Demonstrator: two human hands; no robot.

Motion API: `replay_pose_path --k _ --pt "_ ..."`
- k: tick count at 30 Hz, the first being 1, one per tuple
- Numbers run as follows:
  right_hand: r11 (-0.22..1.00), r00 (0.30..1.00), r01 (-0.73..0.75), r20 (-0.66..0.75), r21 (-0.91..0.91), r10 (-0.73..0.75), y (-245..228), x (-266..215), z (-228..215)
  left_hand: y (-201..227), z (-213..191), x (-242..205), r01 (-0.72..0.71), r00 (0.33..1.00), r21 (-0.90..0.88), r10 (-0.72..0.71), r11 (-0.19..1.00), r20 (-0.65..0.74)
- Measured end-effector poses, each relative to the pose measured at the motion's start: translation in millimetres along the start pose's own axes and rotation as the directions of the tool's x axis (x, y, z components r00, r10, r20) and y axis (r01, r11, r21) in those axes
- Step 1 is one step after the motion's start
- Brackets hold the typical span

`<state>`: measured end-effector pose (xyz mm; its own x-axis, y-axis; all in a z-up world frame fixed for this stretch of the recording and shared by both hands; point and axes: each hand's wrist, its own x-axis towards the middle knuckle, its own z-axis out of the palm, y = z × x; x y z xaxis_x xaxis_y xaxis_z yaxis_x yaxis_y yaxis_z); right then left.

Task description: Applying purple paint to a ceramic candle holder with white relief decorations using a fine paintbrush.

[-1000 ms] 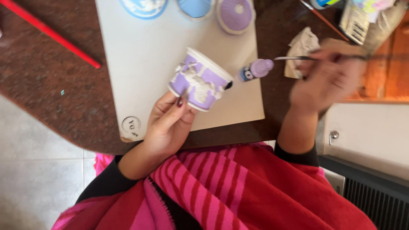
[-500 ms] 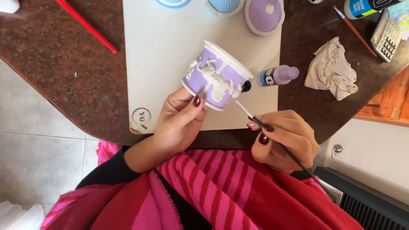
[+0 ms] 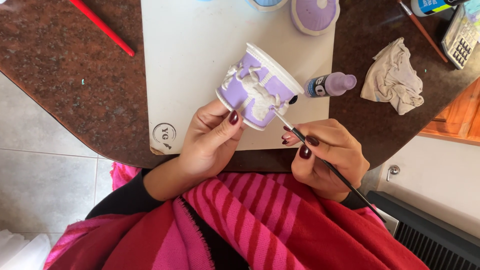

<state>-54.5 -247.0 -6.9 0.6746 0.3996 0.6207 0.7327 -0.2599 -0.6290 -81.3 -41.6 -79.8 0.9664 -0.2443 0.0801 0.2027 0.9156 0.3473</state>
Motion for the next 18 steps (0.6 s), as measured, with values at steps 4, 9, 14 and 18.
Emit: replay_pose_path --k 4,9,14,18 --pt "1.0 1.0 -0.009 -0.002 0.0 0.009 -0.6 -0.3 0.8 0.7 1.0 0.3 0.012 1.0 -0.021 -0.013 1.0 -0.011" --pt "1.0 1.0 -0.012 0.015 -0.024 0.012 -1.8 2.1 1.0 0.6 2.4 0.8 0.003 1.0 -0.002 -0.003 1.0 -0.021" --pt "1.0 1.0 -0.013 0.004 -0.024 0.013 -1.3 0.2 2.0 -0.9 0.0 0.0 0.002 1.0 -0.003 -0.002 1.0 -0.028" --pt "0.998 1.0 -0.012 -0.005 -0.054 0.012 -1.5 0.9 3.0 -2.2 -1.7 -0.9 -0.001 1.0 -0.005 0.0 1.0 -0.023"
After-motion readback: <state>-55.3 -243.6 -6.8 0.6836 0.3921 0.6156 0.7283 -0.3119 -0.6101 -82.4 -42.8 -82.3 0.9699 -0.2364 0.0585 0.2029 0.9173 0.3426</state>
